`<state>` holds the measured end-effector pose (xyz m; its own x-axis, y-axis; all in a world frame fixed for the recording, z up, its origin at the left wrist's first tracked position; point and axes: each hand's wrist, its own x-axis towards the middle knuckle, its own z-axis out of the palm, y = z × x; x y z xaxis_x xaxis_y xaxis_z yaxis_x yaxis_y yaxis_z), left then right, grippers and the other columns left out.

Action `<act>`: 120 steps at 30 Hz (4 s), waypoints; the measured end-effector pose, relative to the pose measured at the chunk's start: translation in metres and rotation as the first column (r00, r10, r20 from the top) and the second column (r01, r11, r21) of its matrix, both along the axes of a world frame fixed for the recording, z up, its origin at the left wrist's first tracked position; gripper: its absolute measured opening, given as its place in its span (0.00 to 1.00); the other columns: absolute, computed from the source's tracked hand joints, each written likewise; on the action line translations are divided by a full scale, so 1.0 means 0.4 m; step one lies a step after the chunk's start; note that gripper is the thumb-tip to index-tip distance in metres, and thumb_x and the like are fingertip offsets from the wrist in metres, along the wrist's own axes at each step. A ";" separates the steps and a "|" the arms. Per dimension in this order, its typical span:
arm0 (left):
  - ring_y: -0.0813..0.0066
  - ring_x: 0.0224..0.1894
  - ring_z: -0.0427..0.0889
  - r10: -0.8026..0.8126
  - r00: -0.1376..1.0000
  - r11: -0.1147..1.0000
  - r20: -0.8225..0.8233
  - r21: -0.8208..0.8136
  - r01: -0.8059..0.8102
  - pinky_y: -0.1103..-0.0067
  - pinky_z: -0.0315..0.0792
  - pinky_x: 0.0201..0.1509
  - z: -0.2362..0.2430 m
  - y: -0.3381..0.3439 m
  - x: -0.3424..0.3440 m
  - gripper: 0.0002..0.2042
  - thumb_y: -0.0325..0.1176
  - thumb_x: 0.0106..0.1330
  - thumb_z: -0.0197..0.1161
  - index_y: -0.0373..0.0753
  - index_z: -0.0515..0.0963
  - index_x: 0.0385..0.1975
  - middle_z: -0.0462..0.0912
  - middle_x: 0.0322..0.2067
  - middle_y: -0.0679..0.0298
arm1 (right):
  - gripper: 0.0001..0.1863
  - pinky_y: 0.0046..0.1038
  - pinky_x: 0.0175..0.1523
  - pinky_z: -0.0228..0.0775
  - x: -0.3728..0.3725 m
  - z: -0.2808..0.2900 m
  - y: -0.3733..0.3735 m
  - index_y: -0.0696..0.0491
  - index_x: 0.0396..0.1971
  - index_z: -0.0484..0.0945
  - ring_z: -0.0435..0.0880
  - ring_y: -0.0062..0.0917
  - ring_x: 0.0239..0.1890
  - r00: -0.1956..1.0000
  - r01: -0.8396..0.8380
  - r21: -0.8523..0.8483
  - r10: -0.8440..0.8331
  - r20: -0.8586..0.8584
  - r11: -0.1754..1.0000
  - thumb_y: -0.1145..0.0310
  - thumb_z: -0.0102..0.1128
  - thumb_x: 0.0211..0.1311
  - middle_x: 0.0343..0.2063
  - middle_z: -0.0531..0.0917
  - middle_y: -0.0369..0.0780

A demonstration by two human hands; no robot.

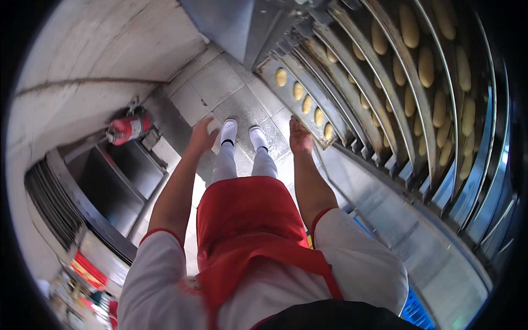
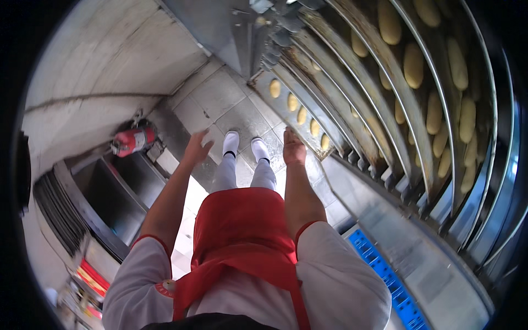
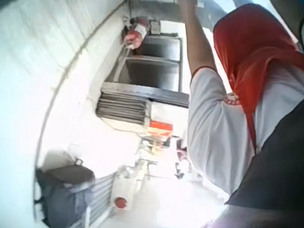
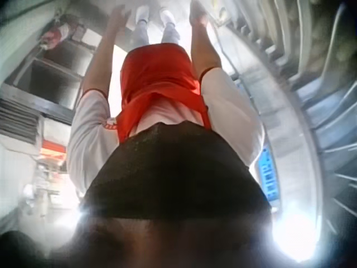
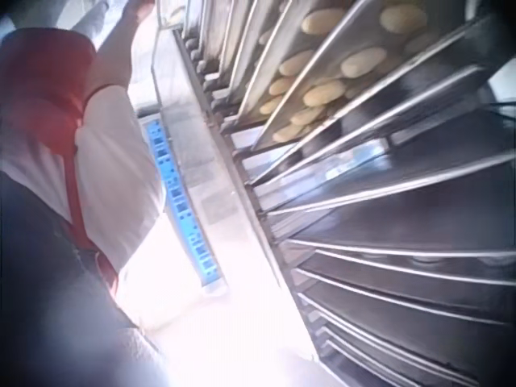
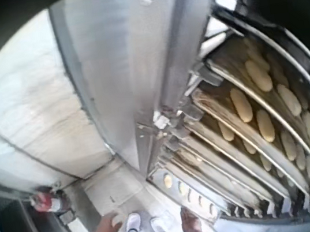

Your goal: The person coats pieces of dough in a yellow cornmeal-like powder by hand and arranges them onto baking trays, then slides the filled trays into a large rack.

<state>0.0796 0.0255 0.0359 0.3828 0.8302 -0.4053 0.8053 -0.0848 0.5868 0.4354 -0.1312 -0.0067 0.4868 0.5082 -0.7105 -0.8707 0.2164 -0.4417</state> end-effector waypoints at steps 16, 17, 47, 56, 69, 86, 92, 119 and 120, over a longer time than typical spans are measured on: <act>0.58 0.63 0.79 0.592 0.422 0.233 -0.686 -0.356 -0.905 0.65 0.75 0.65 0.472 -1.590 -0.524 0.31 0.39 0.65 0.70 0.46 0.69 0.69 0.81 0.59 0.51 | 0.46 0.44 0.68 0.70 0.006 0.090 0.058 0.24 0.80 0.42 0.76 0.41 0.64 0.608 -0.777 -0.184 0.793 0.029 0.602 0.72 0.58 0.73 0.66 0.71 0.41; 0.58 0.63 0.79 0.645 0.358 0.176 -0.675 -0.325 -0.929 0.65 0.75 0.65 0.477 -1.617 -0.540 0.31 0.39 0.65 0.70 0.46 0.69 0.69 0.81 0.59 0.51 | 0.44 0.43 0.69 0.70 0.012 0.057 0.056 0.24 0.80 0.42 0.74 0.42 0.67 0.272 -0.915 -0.227 0.924 0.267 0.335 0.68 0.58 0.75 0.66 0.71 0.41; 0.75 0.46 0.85 0.814 0.111 -0.076 0.571 0.294 -0.953 0.77 0.77 0.54 0.913 -1.419 -2.342 0.16 0.32 0.73 0.63 0.30 0.82 0.55 0.89 0.44 0.59 | 0.25 0.29 0.59 0.78 -2.483 1.097 -0.261 0.64 0.64 0.74 0.85 0.29 0.55 -0.498 -0.796 -0.302 0.283 0.820 -0.525 0.67 0.61 0.74 0.54 0.85 0.46; 0.50 0.50 0.88 0.980 0.160 0.088 0.116 0.466 -0.881 0.60 0.79 0.57 0.965 -1.004 -2.897 0.25 0.47 0.69 0.63 0.37 0.79 0.58 0.89 0.44 0.47 | 0.24 0.36 0.51 0.82 -3.336 0.960 -0.302 0.64 0.46 0.85 0.90 0.42 0.44 -0.884 -0.422 -0.854 -0.074 0.463 -0.303 0.54 0.63 0.68 0.37 0.89 0.53; 0.53 0.50 0.86 0.633 0.769 0.733 0.089 0.253 -0.632 0.63 0.80 0.54 0.962 -0.968 -3.263 0.23 0.33 0.60 0.68 0.38 0.77 0.57 0.85 0.49 0.52 | 0.24 0.43 0.55 0.77 -3.525 1.007 -0.411 0.60 0.51 0.75 0.84 0.51 0.53 -0.808 -0.571 -0.819 0.136 0.573 0.059 0.63 0.68 0.59 0.53 0.81 0.57; 0.62 0.43 0.87 0.325 0.901 0.791 0.287 0.440 -0.425 0.67 0.80 0.47 0.920 -0.826 -3.403 0.14 0.33 0.58 0.74 0.41 0.84 0.43 0.86 0.39 0.60 | 0.23 0.32 0.53 0.82 -3.528 1.095 -0.300 0.54 0.56 0.78 0.87 0.32 0.50 -0.584 -0.753 -0.652 0.541 0.605 -0.084 0.69 0.71 0.61 0.49 0.85 0.40; 0.73 0.45 0.84 0.618 -0.253 0.611 0.744 -0.657 -0.441 0.77 0.78 0.42 0.967 -0.885 -3.246 0.20 0.34 0.64 0.73 0.36 0.76 0.54 0.81 0.41 0.64 | 0.26 0.35 0.60 0.79 -3.357 1.065 -0.363 0.53 0.62 0.75 0.83 0.35 0.59 0.203 -0.977 0.114 0.943 0.263 0.179 0.69 0.68 0.65 0.54 0.85 0.44; 0.68 0.39 0.89 0.672 0.532 0.723 0.515 -0.301 -0.621 0.71 0.83 0.46 0.932 -0.529 -2.047 0.18 0.39 0.63 0.71 0.37 0.85 0.49 0.88 0.35 0.57 | 0.25 0.39 0.52 0.78 -2.317 0.997 0.023 0.57 0.51 0.82 0.87 0.44 0.48 -0.627 -0.685 -0.710 0.364 0.689 0.164 0.59 0.76 0.57 0.45 0.88 0.50; 0.68 0.39 0.89 0.675 0.531 0.722 0.513 -0.308 -0.620 0.71 0.83 0.46 0.919 -0.514 -2.011 0.18 0.39 0.63 0.71 0.37 0.85 0.49 0.88 0.35 0.57 | 0.26 0.39 0.53 0.79 -2.294 0.998 0.024 0.56 0.51 0.81 0.87 0.44 0.49 -0.686 -0.635 -0.741 0.281 0.671 0.218 0.59 0.76 0.56 0.46 0.88 0.49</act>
<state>-0.7248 -0.1800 0.4037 -0.0770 0.9199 -0.3845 0.1407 0.3918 0.9092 -0.4823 -0.1214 0.3925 -0.4049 0.9116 -0.0708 0.6169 0.2152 -0.7570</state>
